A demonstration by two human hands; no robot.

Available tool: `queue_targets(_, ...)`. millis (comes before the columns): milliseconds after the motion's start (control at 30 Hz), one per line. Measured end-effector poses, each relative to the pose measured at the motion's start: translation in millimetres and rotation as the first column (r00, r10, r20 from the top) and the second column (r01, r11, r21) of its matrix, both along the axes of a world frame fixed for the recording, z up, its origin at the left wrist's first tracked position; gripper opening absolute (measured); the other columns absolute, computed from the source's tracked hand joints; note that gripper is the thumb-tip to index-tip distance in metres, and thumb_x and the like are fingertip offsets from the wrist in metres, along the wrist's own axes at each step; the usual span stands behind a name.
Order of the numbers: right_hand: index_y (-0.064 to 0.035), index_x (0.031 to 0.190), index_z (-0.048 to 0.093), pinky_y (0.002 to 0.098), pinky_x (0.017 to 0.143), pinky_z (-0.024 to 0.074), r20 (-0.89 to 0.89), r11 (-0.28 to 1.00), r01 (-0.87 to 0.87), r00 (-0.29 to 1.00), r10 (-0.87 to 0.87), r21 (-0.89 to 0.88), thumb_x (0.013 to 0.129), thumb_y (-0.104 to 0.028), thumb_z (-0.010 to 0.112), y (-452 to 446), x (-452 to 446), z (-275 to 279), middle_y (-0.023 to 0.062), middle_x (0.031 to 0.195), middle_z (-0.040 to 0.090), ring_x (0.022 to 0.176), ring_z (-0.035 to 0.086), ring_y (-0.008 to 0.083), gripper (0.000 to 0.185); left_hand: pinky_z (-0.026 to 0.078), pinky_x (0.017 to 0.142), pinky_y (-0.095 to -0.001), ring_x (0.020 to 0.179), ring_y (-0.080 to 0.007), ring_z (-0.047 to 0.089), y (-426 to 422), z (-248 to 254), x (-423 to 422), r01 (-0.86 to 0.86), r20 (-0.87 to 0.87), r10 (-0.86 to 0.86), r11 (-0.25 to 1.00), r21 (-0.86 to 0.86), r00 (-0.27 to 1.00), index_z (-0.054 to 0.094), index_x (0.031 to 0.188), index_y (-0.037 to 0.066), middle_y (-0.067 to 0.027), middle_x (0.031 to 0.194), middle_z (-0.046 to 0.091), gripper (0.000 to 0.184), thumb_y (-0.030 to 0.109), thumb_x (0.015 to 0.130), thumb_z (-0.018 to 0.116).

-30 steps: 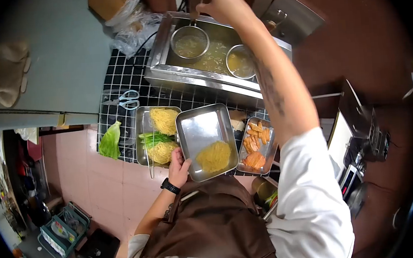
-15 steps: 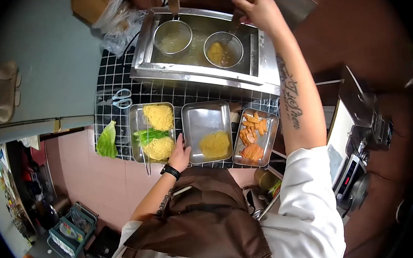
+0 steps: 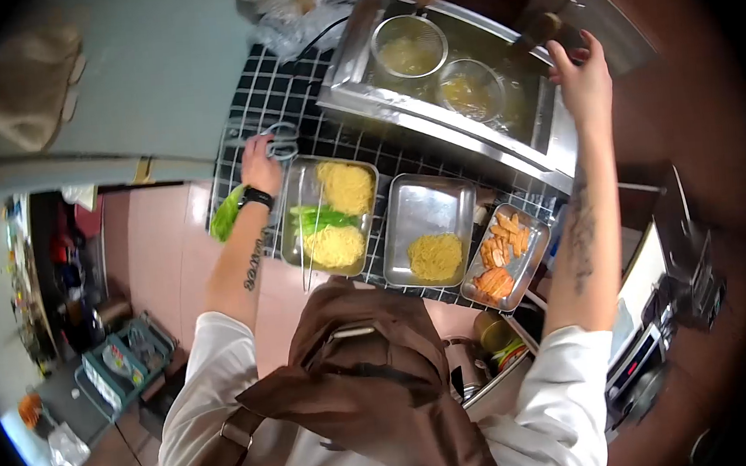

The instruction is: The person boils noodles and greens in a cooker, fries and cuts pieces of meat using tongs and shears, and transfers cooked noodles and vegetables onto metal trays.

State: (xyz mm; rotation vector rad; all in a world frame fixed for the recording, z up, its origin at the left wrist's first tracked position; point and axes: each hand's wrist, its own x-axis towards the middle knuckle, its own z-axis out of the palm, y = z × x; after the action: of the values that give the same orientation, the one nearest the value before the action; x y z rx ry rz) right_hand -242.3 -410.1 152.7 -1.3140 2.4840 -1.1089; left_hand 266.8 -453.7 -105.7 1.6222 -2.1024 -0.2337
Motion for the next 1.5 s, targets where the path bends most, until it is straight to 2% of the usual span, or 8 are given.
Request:
queue_targets(133,-0.0019,0.122,0.06,0.0273,0.068,0.0496,0.231,0.944,-0.224,0.932,0.28,-0.243,0.09,-0.015,0.071,80,90,-13,0.0057,0.088,0.062,0.075,0.06,0.0126,0.036,0.048,0.094,-0.0451,0.113,-0.0336,0.059,-48,-20,9,0.101,0.3,-0.231,0.914,0.393,0.925,0.063,0.119,0.012,-0.0112,0.127,0.057,0.043,0.007,0.076,0.063)
queue_targets(200,-0.0028,0.11,0.066,0.0297,0.069,0.0518,0.465,0.909,-0.412,0.819,0.335,0.071,0.09,-0.013,0.069,116,148,-28,0.0067,0.092,0.065,0.083,0.063,0.014,0.023,0.049,0.093,-0.046,0.112,-0.0319,0.06,-61,-10,7,0.189,0.409,-0.349,0.904,0.383,0.843,0.064,0.118,0.011,-0.0092,0.125,0.059,0.041,0.011,0.077,0.065)
queue_targets(400,-0.0008,0.106,0.067,0.0383,0.077,0.0544,0.44,0.807,-0.562,0.78,0.446,0.179,0.089,-0.017,0.067,150,227,-101,0.014,0.092,0.064,0.082,0.067,0.0277,0.023,0.048,0.092,-0.0456,0.107,-0.0301,0.064,-59,9,24,0.344,0.401,-0.53,0.825,0.449,0.747,0.06,0.119,0.01,-0.0117,0.119,0.065,0.041,0.015,0.078,0.064)
queue_targets(800,-0.0016,0.095,0.067,0.0375,0.071,0.0539,0.556,0.674,-0.674,0.699,0.45,0.301,0.088,-0.014,0.066,208,242,-119,0.014,0.083,0.067,0.073,0.067,0.0286,0.015,0.05,0.058,-0.0384,0.062,-0.0266,0.062,64,31,92,-0.107,-0.114,0.141,0.959,0.263,0.983,0.064,0.081,0.007,-0.0089,0.069,0.062,0.02,0.021,0.08,0.077)
queue_targets(933,-0.003,0.092,0.066,0.0384,0.07,0.0541,0.615,0.61,-0.738,0.631,0.474,0.288,0.089,-0.018,0.066,214,271,-139,0.0155,0.085,0.069,0.077,0.069,0.0308,0.016,0.054,0.071,-0.0473,0.076,-0.0372,0.068,158,48,41,0.087,0.166,-0.24,0.777,0.624,0.957,0.065,0.093,0.008,-0.015,0.084,0.07,0.052,0.057,0.076,0.071)
queue_targets(1200,-0.0047,0.099,0.068,0.0394,0.076,0.0549,0.701,0.503,-0.773,0.601,0.384,0.386,0.089,-0.027,0.066,207,295,-129,0.0154,0.09,0.071,0.085,0.07,0.0305,0.024,0.053,0.067,-0.0482,0.074,-0.0389,0.067,223,47,77,0.13,0.001,-0.177,0.723,0.678,0.984,0.063,0.081,0.003,-0.0198,0.078,0.069,0.037,0.038,0.08,0.071)
queue_targets(1367,-0.0029,0.129,0.06,0.0353,0.092,0.0516,0.872,0.469,-0.869,0.344,0.349,0.156,0.094,-0.038,0.064,203,308,-119,0.0154,0.112,0.071,0.103,0.068,0.028,0.05,0.046,0.055,-0.025,0.06,-0.0073,0.057,229,145,69,0.313,-0.424,0.315,0.345,0.885,0.849,0.058,0.083,0.0,-0.0056,0.064,0.059,0.025,0.016,0.084,0.078)
queue_targets(1500,-0.002,0.129,0.054,0.0318,0.086,0.0501,0.951,0.66,-0.744,0.122,0.285,-0.102,0.102,-0.028,0.054,186,317,-76,0.0094,0.106,0.067,0.098,0.063,0.0188,0.037,0.048,0.061,-0.0208,0.071,-0.0048,0.059,204,202,10,0.479,-0.515,-0.044,0.444,0.758,0.856,0.06,0.102,-0.002,-0.0008,0.077,0.064,0.024,0.009,0.087,0.075)
